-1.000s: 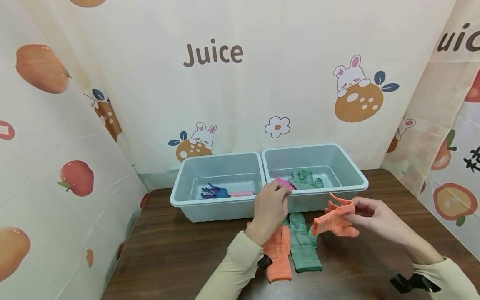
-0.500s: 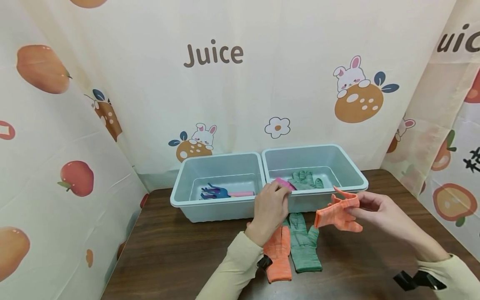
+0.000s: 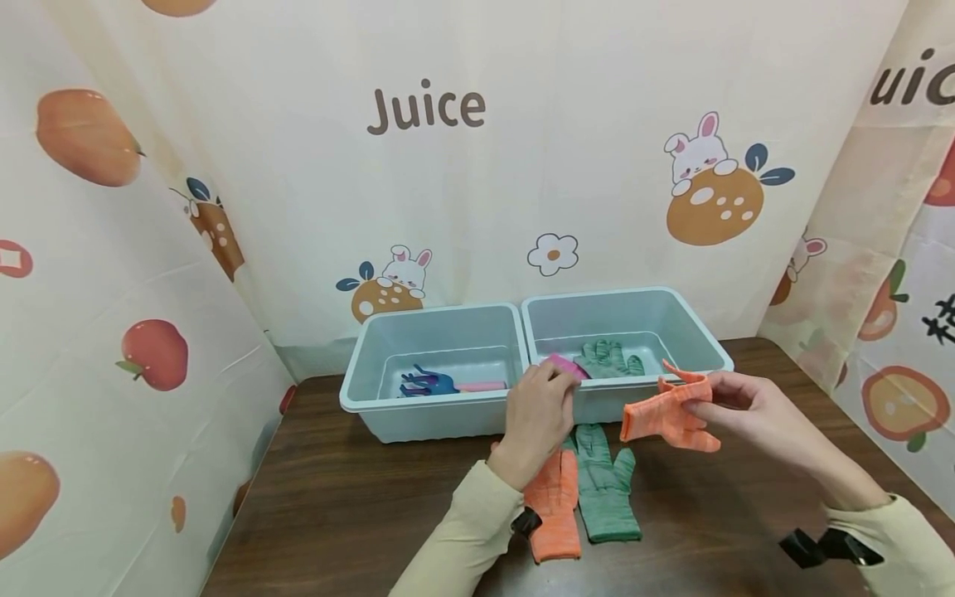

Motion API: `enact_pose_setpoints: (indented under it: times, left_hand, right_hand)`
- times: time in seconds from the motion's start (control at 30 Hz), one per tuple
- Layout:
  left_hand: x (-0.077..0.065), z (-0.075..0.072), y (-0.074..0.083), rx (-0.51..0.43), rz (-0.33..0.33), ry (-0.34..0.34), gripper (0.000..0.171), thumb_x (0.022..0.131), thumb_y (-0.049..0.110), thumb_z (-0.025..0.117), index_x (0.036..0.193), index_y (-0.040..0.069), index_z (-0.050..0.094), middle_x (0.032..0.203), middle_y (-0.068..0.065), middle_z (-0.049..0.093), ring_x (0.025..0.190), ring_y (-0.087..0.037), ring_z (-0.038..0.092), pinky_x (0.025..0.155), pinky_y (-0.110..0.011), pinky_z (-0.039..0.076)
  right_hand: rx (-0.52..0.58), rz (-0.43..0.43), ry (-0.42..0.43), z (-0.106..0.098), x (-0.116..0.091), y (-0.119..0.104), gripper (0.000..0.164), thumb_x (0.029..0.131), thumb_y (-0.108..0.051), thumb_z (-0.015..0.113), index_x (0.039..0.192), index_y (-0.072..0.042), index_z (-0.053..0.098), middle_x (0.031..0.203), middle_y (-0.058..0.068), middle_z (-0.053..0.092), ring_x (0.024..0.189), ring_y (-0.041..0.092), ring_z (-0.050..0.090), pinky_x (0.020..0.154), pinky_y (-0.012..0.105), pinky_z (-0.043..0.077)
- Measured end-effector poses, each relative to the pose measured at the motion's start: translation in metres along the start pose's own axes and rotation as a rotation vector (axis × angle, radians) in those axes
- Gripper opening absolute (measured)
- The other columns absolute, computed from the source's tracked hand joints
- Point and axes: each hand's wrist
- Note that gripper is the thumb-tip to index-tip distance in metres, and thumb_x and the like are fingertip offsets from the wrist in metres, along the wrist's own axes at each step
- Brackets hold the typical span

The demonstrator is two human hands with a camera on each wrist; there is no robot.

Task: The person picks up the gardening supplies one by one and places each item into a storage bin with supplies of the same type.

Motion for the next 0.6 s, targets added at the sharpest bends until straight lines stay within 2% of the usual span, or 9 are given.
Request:
enact_pose_setpoints:
  times: [0.4, 0.6]
  left_hand:
    - [0.000, -0.001, -0.001, -0.006, 0.003, -0.007, 0.012, 0.101, 0.015, 0.073, 0.099, 0.022, 0.083, 0.095, 0.004, 0.071, 0.081, -0.015, 0.067, 0.065, -0.024, 0.057]
    - [0.000, 0.000, -0.001, -0.003, 0.015, -0.009, 0.012, 0.101, 0.015, 0.073, 0.099, 0.022, 0.083, 0.095, 0.004, 0.071, 0.082, -0.014, 0.067, 0.065, -0.025, 0.057]
  right_hand:
    - [-0.010, -0.001, 0.028, -0.004, 0.009, -0.015, 0.013, 0.102, -0.015, 0.073, 0.113, -0.009, 0.074, 0.105, -0.021, 0.075, 0.092, 0.000, 0.069, 0.072, 0.024, 0.057]
    - [-0.014, -0.003, 0.079, -0.006, 0.013, -0.018, 0.014, 0.101, -0.016, 0.075, 0.114, -0.010, 0.074, 0.099, -0.020, 0.076, 0.087, 0.002, 0.070, 0.072, 0.021, 0.056]
Point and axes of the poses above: each hand's wrist, its own x-axis towards the middle knuckle, its own z-axis out of the palm, y = z × x
